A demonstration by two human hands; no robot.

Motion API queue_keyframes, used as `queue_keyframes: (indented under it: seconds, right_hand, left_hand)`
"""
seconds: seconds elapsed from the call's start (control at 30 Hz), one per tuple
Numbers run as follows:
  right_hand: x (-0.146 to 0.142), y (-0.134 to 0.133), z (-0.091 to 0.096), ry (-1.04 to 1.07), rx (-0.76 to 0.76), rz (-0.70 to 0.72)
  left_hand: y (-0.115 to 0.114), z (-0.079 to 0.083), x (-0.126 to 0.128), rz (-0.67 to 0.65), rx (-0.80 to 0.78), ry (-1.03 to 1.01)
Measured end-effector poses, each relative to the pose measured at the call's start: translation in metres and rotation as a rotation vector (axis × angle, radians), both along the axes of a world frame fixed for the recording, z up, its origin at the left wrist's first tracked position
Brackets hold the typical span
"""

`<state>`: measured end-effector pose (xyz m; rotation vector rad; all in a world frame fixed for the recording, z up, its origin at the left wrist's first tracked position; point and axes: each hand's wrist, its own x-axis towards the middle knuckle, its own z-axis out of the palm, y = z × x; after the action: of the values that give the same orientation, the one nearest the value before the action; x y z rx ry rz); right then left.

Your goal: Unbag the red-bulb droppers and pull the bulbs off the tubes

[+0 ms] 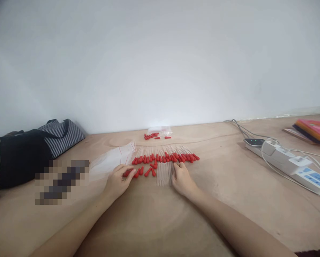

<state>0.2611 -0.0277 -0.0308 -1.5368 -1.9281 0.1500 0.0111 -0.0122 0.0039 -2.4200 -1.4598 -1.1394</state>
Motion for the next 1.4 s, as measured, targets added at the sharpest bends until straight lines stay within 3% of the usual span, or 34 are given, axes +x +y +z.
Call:
queue_keyframes:
  seconds: [0.17, 0.4, 0.53, 0.67, 0.77, 0.97, 1.07, 1.17, 1.33, 1.4]
  right_hand:
    - [0.009, 0.002, 0.008, 0.07, 0.067, 0.014]
    - [0.026, 0.024, 0.026, -0.366, 0.176, -0.162]
    - [0.027, 0.032, 0.022, -0.444, 0.268, -0.096]
    - [0.027, 0.03, 0.017, -0.382, 0.378, -0.039]
    - [0.021, 0.021, 0.02, -0.266, 0.482, -0.058]
    - [-0.011, -0.005, 0.024, -0.106, 0.559, 0.061]
    - [-0.02, -0.012, 0.023, -0.099, 0.575, 0.131]
    - [-0.015, -0.014, 0.023, -0.141, 0.622, 0.138]
    - [-0.002, -0.012, 0.019, -0.308, 0.698, 0.184]
    - [-0.004, -0.01, 0.015, -0.356, 0.662, 0.242]
  left_hand:
    - [-0.009, -0.005, 0.015, -0.145, 0.103, 0.087]
    - [-0.015, -0.008, 0.018, -0.183, 0.145, 0.176]
    - [-0.016, -0.008, 0.019, -0.2, 0.13, 0.186]
    - [-0.017, -0.009, 0.023, -0.254, 0.088, 0.105]
    - [-0.015, -0.009, 0.035, -0.292, -0.053, -0.045]
    - [-0.006, -0.003, 0.079, -0.332, -0.582, -0.588]
    - [-0.003, -0.002, 0.091, -0.37, -0.69, -0.762]
    - [-0.002, -0.002, 0.084, -0.314, -0.586, -0.667]
    - [-0.008, -0.005, 0.051, -0.236, -0.043, -0.009]
    - [-0.011, -0.007, 0.044, -0.256, 0.094, 0.142]
